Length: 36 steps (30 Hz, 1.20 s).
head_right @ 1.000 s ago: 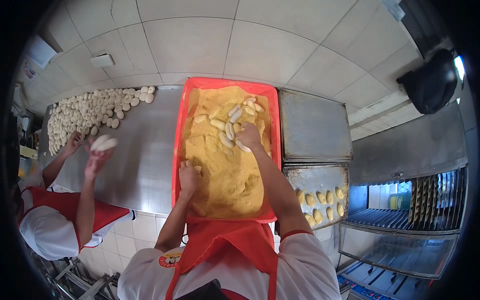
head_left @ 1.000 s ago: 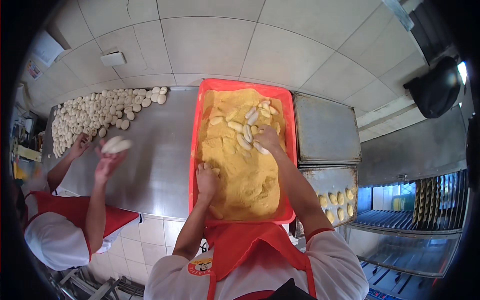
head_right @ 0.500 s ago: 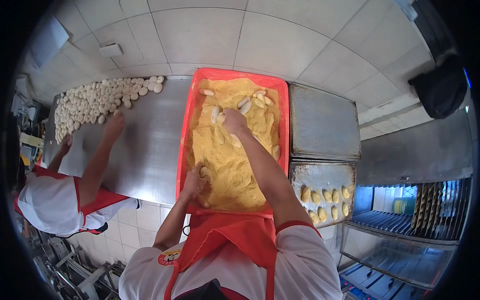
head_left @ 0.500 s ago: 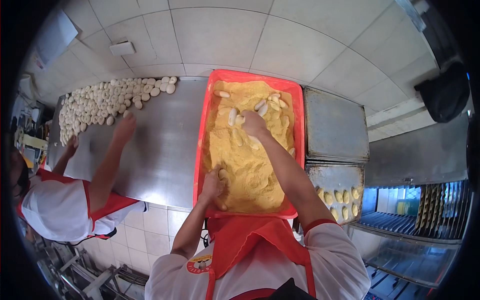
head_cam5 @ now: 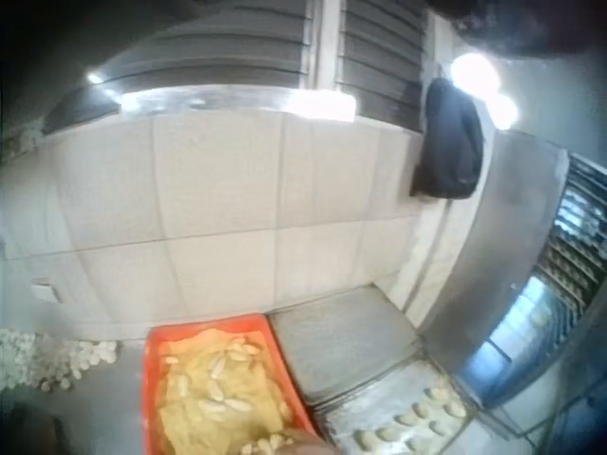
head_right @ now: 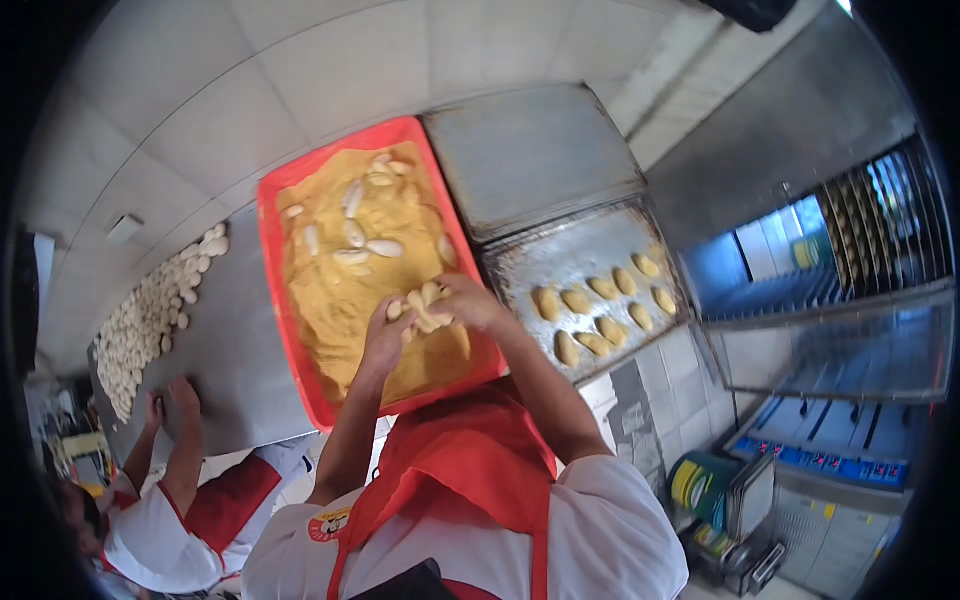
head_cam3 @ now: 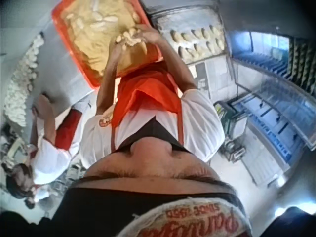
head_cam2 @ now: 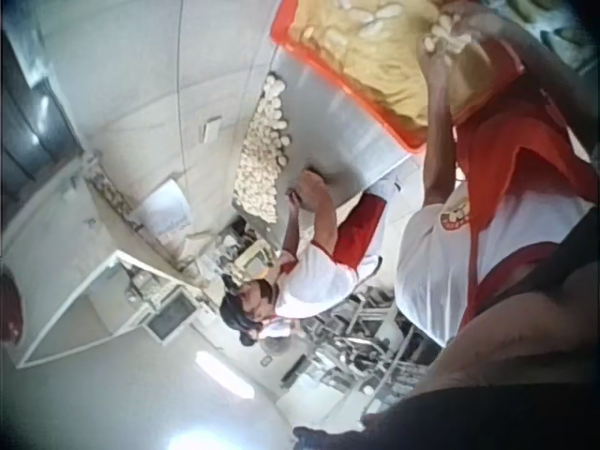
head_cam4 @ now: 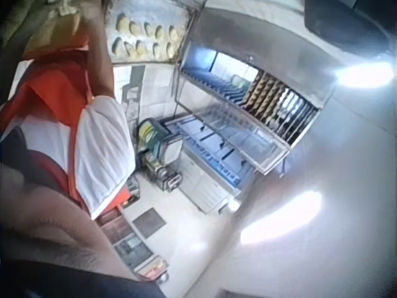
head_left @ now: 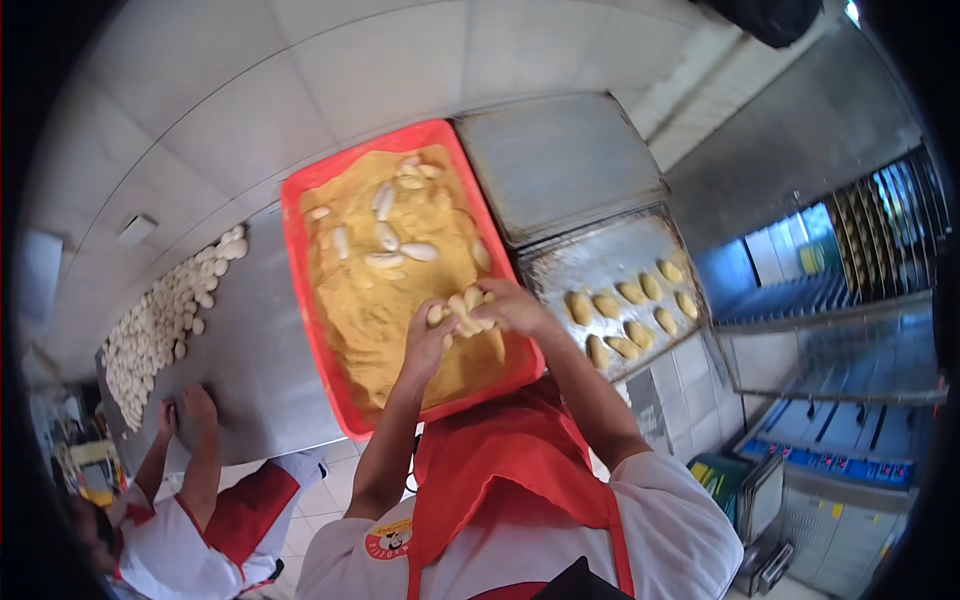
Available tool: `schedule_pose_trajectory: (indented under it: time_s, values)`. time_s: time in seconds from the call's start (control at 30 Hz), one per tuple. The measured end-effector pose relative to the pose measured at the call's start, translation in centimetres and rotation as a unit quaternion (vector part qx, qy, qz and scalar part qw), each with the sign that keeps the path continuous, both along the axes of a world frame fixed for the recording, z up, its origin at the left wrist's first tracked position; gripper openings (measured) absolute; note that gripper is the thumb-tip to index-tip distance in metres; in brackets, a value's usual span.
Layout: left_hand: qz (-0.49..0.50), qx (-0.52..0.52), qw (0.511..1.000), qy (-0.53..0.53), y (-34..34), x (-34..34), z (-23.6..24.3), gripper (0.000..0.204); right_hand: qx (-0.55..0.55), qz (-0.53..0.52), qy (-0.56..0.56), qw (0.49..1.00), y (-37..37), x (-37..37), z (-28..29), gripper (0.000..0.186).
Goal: The person coats pieces of dough in cornmeal from a large red bin and arranges them on a baking tray, then slides the tray into a rack inside a proofer or oven.
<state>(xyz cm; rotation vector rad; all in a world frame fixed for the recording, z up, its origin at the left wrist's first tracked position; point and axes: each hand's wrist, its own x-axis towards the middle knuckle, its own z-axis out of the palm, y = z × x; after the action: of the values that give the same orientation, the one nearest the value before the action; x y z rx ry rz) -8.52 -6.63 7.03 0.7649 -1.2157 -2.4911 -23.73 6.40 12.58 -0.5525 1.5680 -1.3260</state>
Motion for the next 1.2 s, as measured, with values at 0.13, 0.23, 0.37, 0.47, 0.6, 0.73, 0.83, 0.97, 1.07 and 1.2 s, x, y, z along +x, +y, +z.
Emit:
schedule_pose_trajectory:
  time_s: [0.13,0.23,0.37,0.47,0.6,0.73,0.83,0.97,1.07,1.2]
  values:
    - [-0.098,-0.171,0.980,-0.016,5.2,-8.9,2.5,0.020,0.089,-0.083,0.016,0.992,7.6,-7.3,5.0,0.047]
    - [-0.122,-0.211,0.968,-0.058,9.8,-16.1,2.5,0.021,0.135,-0.109,0.174,0.969,12.8,-14.4,1.1,0.036]
    - [-0.121,-0.636,0.742,-0.175,12.8,-19.3,-0.7,0.029,0.175,-0.009,0.378,0.909,15.9,-20.6,-6.2,0.036]
    - [-0.144,-0.668,0.699,-0.212,15.6,-22.1,2.5,0.025,0.193,-0.017,0.438,0.878,18.2,-23.1,-7.4,0.032]
    - [-0.250,-0.685,0.634,-0.257,18.0,-24.6,1.6,0.023,0.164,0.010,0.413,0.896,20.1,-26.4,-7.4,0.027]
    - [-0.184,-0.633,0.709,-0.250,19.7,-28.2,0.7,0.037,0.106,-0.074,0.397,0.909,24.3,-29.3,-6.7,0.019]
    - [-0.111,-0.334,0.922,-0.160,23.7,-33.2,2.5,0.039,0.019,-0.149,0.238,0.960,25.8,-30.1,-4.5,0.017]
    - [-0.137,-0.255,0.957,-0.033,27.5,-36.9,2.9,0.038,-0.102,-0.223,-0.047,0.968,29.0,-31.6,-2.8,0.022]
    - [-0.225,-0.639,0.728,-0.101,27.7,-37.6,3.5,0.042,-0.062,-0.216,0.016,0.974,30.5,-33.9,-4.2,0.027]
    - [-0.194,-0.759,0.600,-0.162,28.4,-37.2,2.3,0.040,-0.004,-0.224,0.148,0.963,30.5,-34.9,-5.2,0.024]
